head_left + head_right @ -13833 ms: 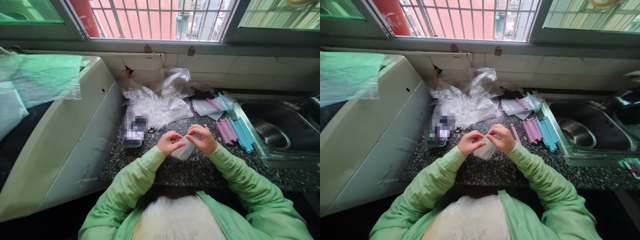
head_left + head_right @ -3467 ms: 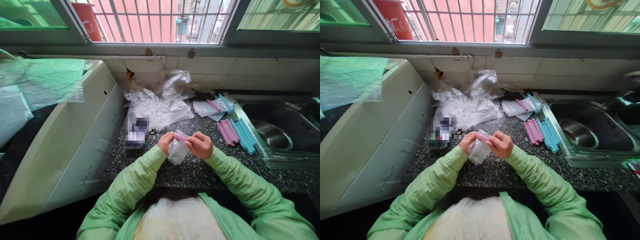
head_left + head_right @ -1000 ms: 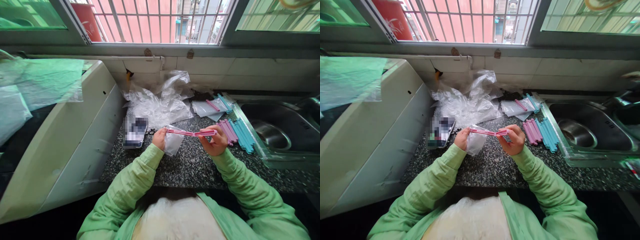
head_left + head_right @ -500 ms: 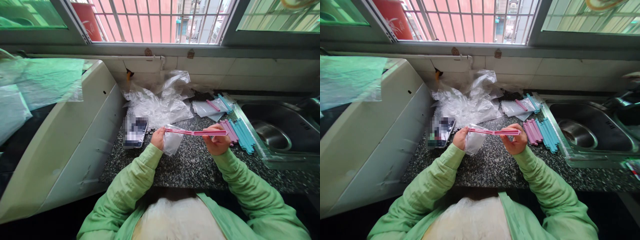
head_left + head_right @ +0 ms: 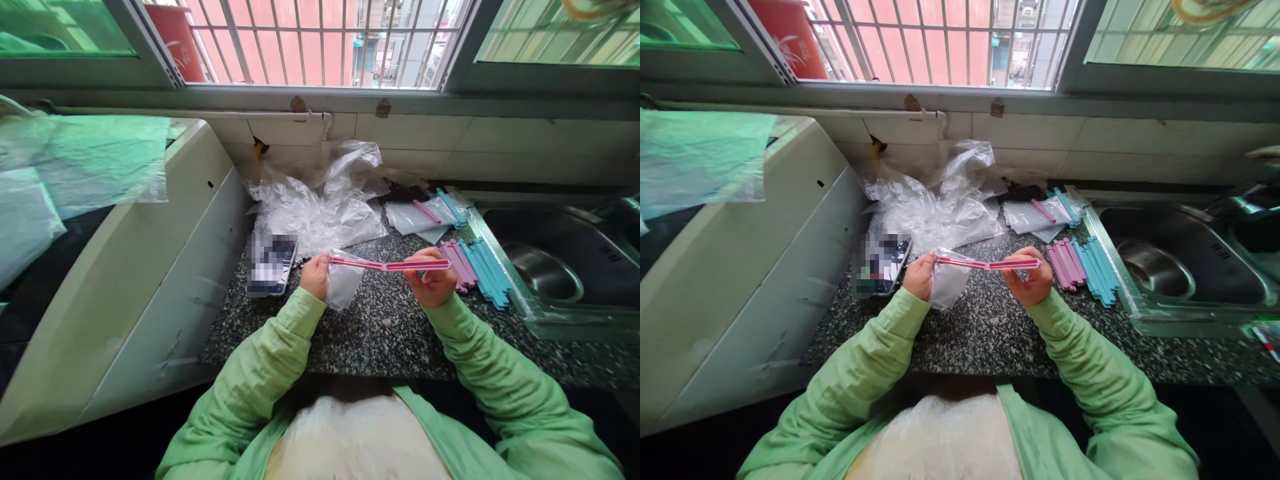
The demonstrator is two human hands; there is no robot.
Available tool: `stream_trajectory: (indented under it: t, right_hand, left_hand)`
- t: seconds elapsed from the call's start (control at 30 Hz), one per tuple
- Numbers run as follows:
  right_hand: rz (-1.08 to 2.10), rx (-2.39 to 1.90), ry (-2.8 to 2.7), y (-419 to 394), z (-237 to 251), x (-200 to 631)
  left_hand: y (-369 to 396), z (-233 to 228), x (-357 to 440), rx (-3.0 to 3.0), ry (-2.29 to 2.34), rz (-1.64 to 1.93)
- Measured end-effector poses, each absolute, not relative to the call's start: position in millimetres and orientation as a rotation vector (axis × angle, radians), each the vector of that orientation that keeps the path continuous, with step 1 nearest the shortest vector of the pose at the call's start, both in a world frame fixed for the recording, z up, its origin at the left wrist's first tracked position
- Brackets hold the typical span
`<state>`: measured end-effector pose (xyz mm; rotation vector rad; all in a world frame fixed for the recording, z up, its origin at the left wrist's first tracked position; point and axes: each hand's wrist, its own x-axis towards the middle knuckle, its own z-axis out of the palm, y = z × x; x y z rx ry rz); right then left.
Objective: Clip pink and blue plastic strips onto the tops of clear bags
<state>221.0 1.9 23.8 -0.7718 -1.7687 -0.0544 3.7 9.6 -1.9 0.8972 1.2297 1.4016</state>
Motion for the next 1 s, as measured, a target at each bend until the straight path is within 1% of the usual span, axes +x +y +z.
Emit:
stream_trajectory:
  t: [0.5,0.83,1.0]
  right_hand:
    - [0.024,-0.757,-1.882,6.6,14.6,212.7]
    - [0.038,-0.774,-1.918,5.8,15.4,208.1]
    - [0.015,-0.789,-1.909,5.0,16.6,208.3]
  left_hand:
    - [9.5,-9.2,1.4,1.032,1.263,1.401]
    - [3.1,4.3,6.1,1.052,1.258,1.404]
    - [3.8,3.9,5.8,1.049,1.266,1.398]
